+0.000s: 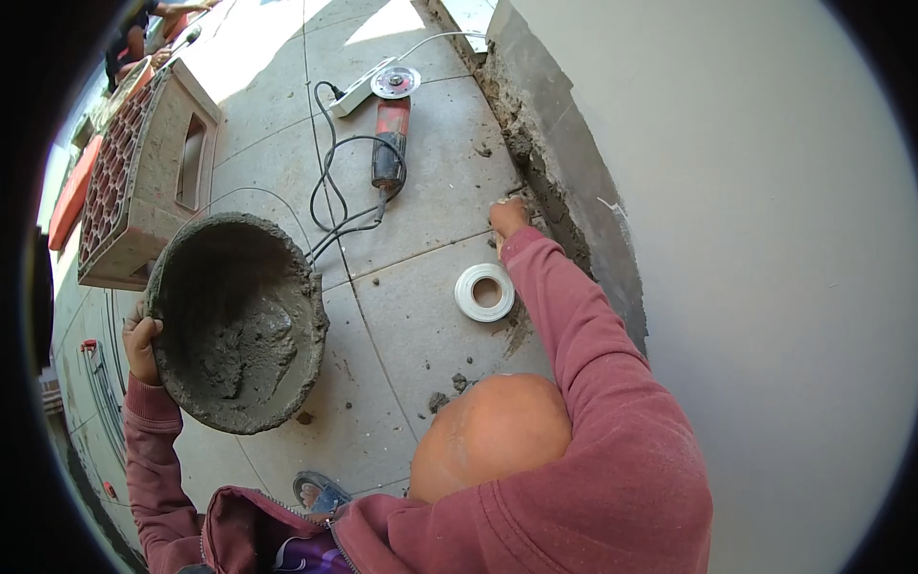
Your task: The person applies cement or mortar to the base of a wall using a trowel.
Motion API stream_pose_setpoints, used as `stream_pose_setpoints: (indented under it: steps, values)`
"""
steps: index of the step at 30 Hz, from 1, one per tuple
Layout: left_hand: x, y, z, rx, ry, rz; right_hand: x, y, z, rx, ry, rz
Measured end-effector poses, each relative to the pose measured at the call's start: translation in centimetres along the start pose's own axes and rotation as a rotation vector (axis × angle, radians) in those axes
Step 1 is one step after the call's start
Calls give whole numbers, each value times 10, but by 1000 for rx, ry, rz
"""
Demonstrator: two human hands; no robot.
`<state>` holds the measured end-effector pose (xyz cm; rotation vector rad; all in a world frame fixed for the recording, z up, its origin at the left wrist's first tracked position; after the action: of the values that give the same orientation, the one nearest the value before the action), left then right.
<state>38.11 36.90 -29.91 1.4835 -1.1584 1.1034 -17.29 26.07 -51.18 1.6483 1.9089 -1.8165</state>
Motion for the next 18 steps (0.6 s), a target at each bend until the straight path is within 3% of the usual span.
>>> stream_pose_setpoints:
  steps: [7, 12, 13, 16, 18]
  values:
    - [4, 12, -1, 38, 11, 37, -13, 4, -22, 99, 45, 66]
    - [7, 15, -5, 60, 44, 20, -25, -15, -53, 125, 75, 375]
    - [5, 11, -4, 68, 40, 15, -4, -10, -31, 250, -29, 282]
    - [2, 1, -2, 38, 35, 1, -11, -37, -52, 120, 24, 210]
    - [2, 4, -4, 23, 15, -74, -3, -38, -55, 146, -31, 67]
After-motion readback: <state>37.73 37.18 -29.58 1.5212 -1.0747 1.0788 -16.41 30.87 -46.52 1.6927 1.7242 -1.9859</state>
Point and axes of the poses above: each hand's wrist, its own z-axis towards the middle knuckle, its own y-axis out of the palm, x = y × z, the point moved 2 cm from there along z, towards the middle knuckle, and after that the axes turned 6 degrees about x, right-handed, at the moved point
